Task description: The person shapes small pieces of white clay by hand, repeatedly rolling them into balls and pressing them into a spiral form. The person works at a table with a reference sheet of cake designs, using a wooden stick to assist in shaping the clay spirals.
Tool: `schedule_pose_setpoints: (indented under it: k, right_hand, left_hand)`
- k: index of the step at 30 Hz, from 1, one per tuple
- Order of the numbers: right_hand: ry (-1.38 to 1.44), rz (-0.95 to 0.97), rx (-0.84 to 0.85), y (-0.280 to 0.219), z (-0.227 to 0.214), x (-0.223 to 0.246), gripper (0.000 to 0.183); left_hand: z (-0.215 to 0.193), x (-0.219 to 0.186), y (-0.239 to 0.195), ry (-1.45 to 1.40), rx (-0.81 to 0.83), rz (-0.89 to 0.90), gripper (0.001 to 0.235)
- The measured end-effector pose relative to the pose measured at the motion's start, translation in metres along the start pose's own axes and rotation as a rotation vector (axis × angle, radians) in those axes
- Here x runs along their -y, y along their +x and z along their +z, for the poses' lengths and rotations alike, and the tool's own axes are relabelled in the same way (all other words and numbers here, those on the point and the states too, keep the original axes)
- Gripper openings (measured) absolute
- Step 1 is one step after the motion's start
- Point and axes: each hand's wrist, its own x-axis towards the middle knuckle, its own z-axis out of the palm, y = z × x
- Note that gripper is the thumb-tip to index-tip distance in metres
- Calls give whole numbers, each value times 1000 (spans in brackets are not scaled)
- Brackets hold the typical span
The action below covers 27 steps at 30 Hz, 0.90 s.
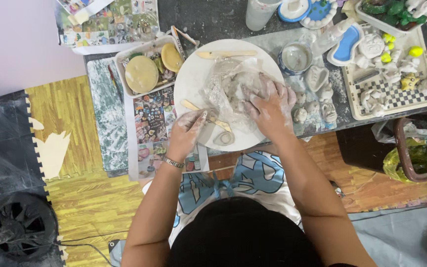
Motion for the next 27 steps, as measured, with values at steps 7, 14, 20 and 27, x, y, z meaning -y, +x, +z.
schedule_pose_setpoints:
  k: [7,14,20,27]
  right_hand:
    - [936,411,70,8,-17,3,36]
    - [261,93,-46,12,-38,11,33]
    - [199,36,-114,19,-33,25,19]
    - [129,-16,-174,33,-30,32,17]
  left_hand:
    - [-3,-10,-1,176,-38,12,26]
    - [-5,-16,-4,208,-20,95,25]
    - [-8,-11,-5,151,-14,62,24]
    - [-14,-11,0,211,43,112,25]
